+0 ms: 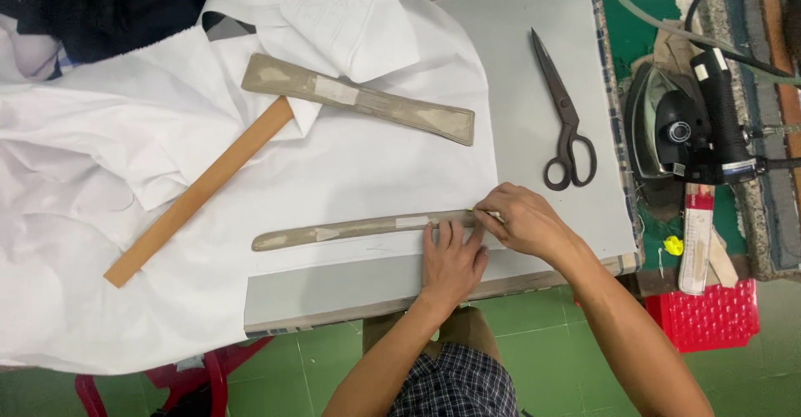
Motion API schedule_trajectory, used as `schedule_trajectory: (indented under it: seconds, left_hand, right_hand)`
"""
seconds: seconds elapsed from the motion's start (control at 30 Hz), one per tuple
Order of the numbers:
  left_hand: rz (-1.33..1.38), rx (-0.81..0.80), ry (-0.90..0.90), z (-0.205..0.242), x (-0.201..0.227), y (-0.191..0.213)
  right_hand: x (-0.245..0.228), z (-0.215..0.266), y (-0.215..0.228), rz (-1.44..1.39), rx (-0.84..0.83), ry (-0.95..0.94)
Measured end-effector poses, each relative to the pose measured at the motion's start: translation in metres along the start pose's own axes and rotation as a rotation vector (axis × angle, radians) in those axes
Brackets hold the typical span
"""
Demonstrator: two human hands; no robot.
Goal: The person cuts a large piece of white fabric along pre-drawn lines using shears. After cutting, the person uses a wooden ruler and a pencil to draw straight lines on the remaining fabric.
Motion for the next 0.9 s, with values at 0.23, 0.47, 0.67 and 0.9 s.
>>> schedule_trajectory:
  seconds: [0.23,0.47,0.67,0.9]
  left_hand:
    - [0.058,-0.203,-0.123,-0.016,-0.014,0.014]
    - [0.057,-0.847,-0.268,-0.071,-0.055,0.008]
    - [-0.605,-1.114,-0.724,-0.1,-0.052,-0.001]
    - [-0.615,-1.045,-0.885,-0.109,-0.059,0.006]
  right_hand:
    - [0.006,0.069,-0.02,0.053,0.224,-0.009]
    - [-0.041,0.111,-0.021,-0.469,0.655,-0.178]
    - [-0.137,0.012,-0.114,-0.875,0.595,-0.187]
    - [-0.147,-0.054,-0.274,-0.849,0.467,-0.153]
Point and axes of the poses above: each hand's wrist, its own z-axis away from the middle knuckle, its own y-axis out of the back of the hand, x = y × z, the point moved 3 cm from there along -z, towards the middle knuckle, and after that the axes turned 5 degrees about z, right-handed, at the moved point
